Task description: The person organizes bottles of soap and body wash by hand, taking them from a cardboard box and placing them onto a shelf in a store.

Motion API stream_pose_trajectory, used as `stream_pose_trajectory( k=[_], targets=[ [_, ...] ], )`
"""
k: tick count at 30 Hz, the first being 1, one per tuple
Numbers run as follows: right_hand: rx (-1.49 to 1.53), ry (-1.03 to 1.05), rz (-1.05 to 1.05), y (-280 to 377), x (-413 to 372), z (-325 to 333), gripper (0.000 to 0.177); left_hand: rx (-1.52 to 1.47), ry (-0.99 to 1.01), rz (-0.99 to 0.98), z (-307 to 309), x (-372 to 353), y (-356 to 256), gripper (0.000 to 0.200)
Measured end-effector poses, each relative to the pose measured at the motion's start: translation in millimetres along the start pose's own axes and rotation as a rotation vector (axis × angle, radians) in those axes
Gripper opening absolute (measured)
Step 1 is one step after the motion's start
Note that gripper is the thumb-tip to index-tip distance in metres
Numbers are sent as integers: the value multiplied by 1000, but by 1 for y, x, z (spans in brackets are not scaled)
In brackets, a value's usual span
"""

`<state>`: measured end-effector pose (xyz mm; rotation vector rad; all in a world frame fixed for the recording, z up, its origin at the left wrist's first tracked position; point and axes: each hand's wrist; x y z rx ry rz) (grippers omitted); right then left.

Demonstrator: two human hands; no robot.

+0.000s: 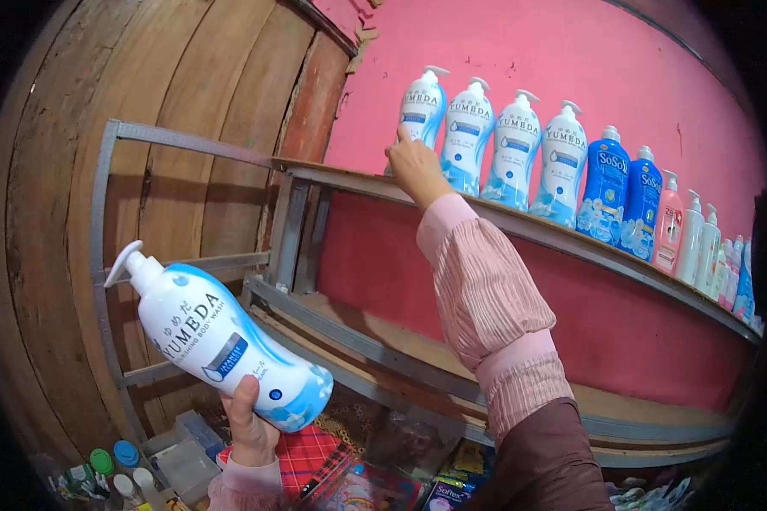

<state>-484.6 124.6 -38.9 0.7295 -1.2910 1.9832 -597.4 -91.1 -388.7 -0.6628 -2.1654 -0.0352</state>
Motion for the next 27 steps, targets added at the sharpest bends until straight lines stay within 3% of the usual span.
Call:
stream_pose_trajectory(
  k=[6,21,27],
  targets=[
    [34,-12,1,-3,0,4,8,-4,-35,-18,-6,-1,-6,65],
    [101,-3,34,-26,-6,-7,21,-40,-52,-48,-5,0,-1,64],
    [47,-135,35,-48,-38,12,13,-14,-53,-72,-6,1,0,65]
  ],
)
Point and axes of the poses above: each hand's wrist, its own x-axis towards the middle knuckle, its own z-axis out of the back of the hand, y = z × x, and after that the axes turned 13 degrees about y, right-handed
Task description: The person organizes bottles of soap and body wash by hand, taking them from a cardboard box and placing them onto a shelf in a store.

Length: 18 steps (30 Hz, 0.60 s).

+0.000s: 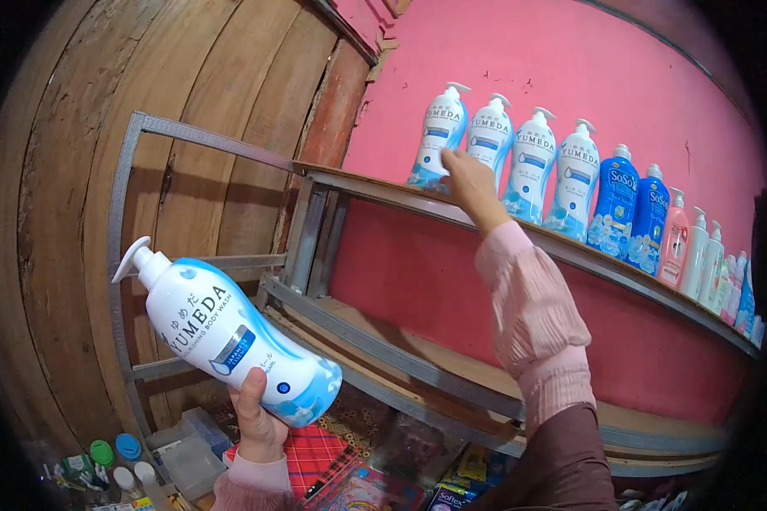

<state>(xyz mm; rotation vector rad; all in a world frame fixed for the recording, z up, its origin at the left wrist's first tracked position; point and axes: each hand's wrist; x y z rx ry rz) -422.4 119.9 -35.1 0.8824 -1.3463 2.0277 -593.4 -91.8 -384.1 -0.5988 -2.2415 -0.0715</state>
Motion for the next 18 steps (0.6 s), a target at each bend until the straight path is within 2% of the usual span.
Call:
stream_pose_trajectory(
  k=[1,4,7,9,12,14,16,18],
  targets=[
    [61,15,-55,-9,-9,4,22,7,10,5,3,0,1,65],
    [272,190,-150,-53,-23,0,27,-7,30,33,6,1,2,63],
    [253,171,-110,-58,-24,0,29,-44,46,103,3,0,-2,60],
    [226,190,-134,-43,-23,13,29,-41,34,134,2,-1,-5,60],
    [465,37,-42,20,-34,47,32,-27,9,143,2,1,5,61],
    [859,214,176,81,-52,68,40,-20,18,147,-1,1,9,60],
    [1157,383,421,139,-79,60,60,-13,-8,206,10,0,17,60],
    [1322,825,430,181,-105,73,85,-6,-6,226,13,0,20,61]
  ],
)
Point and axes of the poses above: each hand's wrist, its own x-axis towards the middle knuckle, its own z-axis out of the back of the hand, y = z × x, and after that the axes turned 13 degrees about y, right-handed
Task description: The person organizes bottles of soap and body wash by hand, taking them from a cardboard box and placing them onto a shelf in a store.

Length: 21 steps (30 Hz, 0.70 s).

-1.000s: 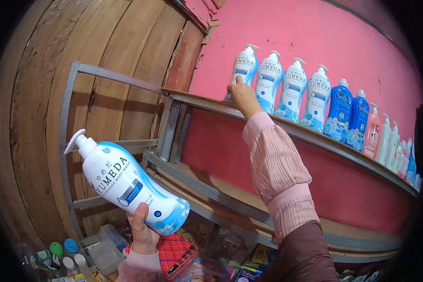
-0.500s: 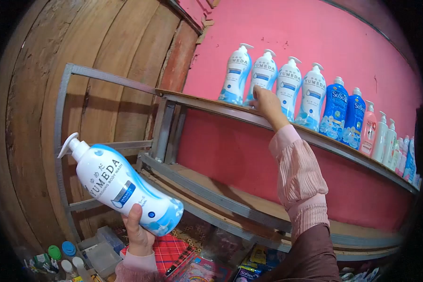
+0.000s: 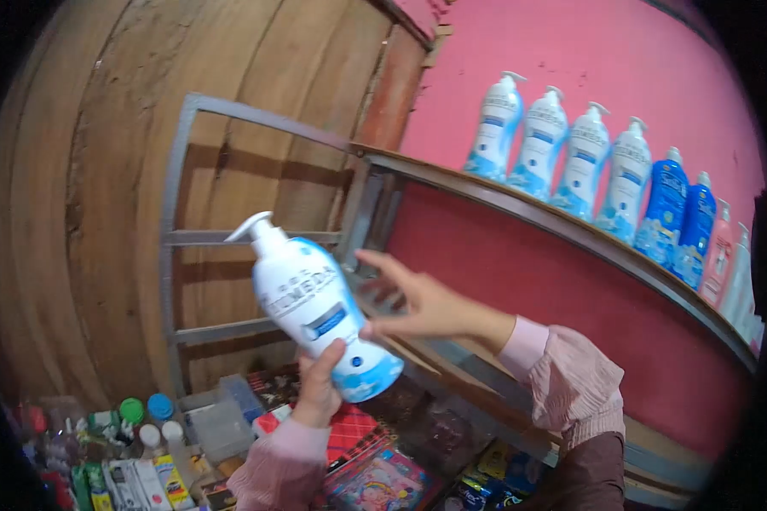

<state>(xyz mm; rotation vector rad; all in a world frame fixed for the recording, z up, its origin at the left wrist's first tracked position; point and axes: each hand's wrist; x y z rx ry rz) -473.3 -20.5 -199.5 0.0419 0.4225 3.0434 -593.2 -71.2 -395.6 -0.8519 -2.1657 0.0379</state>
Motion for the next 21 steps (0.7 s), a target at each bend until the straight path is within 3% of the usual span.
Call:
stream_pose_trajectory(
  k=[2,3,6,10,11,12,17,20,21],
  targets=[
    [250,26,226,-24,19,-40,105,-36,53,-8,-6,3,-4,62],
    [463,27,153,-12,18,-44,109,-64,49,25,-1,4,-2,63],
    [350,11,283,-19,23,-50,110,63,74,0,-2,4,-8,63],
    [456,-118,308,-14,16,-55,113,192,153,-27,-9,2,-17,95],
    [382,-156,282,-16,12,-49,113,228,183,-77,-22,3,-21,115],
    [278,-246,356,-9,13,-35,111,296,235,-237,-33,9,-21,123],
    [184,-660,497,-30,47,82,105,381,106,-263,-45,-1,-23,82],
    [59,-928,547,-51,71,158,104,401,68,-249,-46,0,-24,76],
    [28,-999,474,-56,73,173,105,391,49,-256,-46,0,-24,75]
  ],
)
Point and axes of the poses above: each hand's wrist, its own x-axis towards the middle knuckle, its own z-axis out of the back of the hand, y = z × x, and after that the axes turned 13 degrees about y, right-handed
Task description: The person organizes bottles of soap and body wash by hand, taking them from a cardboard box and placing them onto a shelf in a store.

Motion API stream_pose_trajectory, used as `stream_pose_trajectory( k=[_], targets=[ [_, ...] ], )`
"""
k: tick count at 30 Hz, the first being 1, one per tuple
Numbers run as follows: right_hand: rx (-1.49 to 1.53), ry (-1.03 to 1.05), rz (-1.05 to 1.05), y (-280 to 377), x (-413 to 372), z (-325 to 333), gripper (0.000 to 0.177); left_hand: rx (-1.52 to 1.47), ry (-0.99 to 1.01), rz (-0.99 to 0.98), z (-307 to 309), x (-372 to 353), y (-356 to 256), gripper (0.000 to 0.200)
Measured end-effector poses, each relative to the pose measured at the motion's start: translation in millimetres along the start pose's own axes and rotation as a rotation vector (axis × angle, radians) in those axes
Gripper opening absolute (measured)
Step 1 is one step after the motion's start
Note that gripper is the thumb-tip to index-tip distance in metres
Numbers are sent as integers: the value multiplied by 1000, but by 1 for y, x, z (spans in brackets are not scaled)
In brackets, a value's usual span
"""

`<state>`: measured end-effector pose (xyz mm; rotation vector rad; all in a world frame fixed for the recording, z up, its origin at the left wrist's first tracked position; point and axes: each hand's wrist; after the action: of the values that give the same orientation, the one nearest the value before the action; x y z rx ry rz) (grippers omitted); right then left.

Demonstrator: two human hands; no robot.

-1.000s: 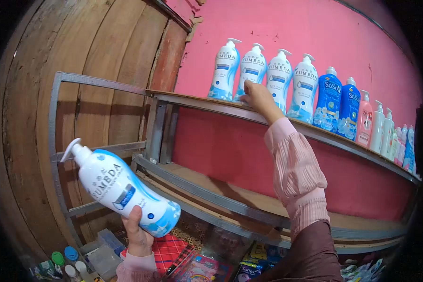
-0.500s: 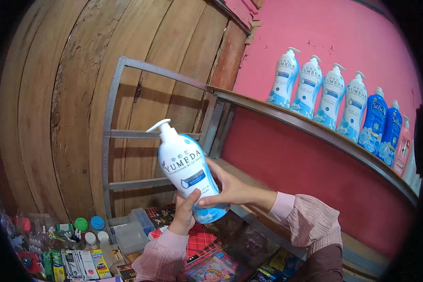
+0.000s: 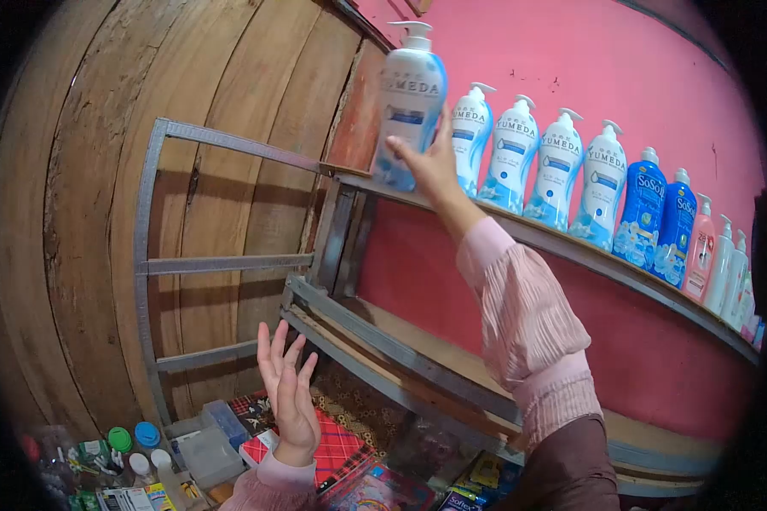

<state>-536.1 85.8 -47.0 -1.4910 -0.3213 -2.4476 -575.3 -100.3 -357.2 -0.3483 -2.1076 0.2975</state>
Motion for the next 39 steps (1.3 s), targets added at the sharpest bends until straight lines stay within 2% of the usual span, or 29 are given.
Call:
stream_pose_trajectory(
  k=[2,7,9,12,15,19,23,24,27,30,33,36,39],
  targets=[
    [-147,-110,-78,-16,18,15,107,8,-3,-2,2,1,-1,75],
    [-360,-217,-154,-80,30,26,110,14,-10,-5,3,2,-2,75],
    [-425,-260,-162,-85,31,21,112,-3,-17,-11,3,2,-1,75],
    [-372,-207,-274,-77,34,19,116,-4,-27,-5,3,4,-1,76],
    [-562,-305,-296,-97,39,16,119,6,-43,-1,6,5,-2,77],
    [-677,-305,-254,-115,34,16,114,15,-57,-2,9,7,-4,77],
    [-842,-237,-199,-104,23,10,105,6,-47,16,7,6,-2,76],
    [-924,-226,-103,-100,19,11,96,7,-40,18,7,6,-1,76],
    [-1067,-124,-67,-79,3,7,83,18,-25,12,8,5,0,74],
    [-1428,153,-11,-43,-6,5,60,26,-15,14,8,4,-1,71],
    [-1345,216,-89,-54,0,13,41,27,-11,24,9,3,-1,68],
    [-1320,172,-112,-69,-3,14,31,24,-1,25,9,2,1,67],
    [-1331,166,-104,-78,-1,15,29,33,9,0,12,3,0,66]
  ],
)
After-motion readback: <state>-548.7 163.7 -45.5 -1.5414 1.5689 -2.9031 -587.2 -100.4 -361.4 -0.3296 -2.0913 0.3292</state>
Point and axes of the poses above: each hand's wrist, its own x-axis towards the middle knuckle, its own z-axis out of the back of the hand, y = z × x, and after that the axes turned 13 degrees about y, right-handed
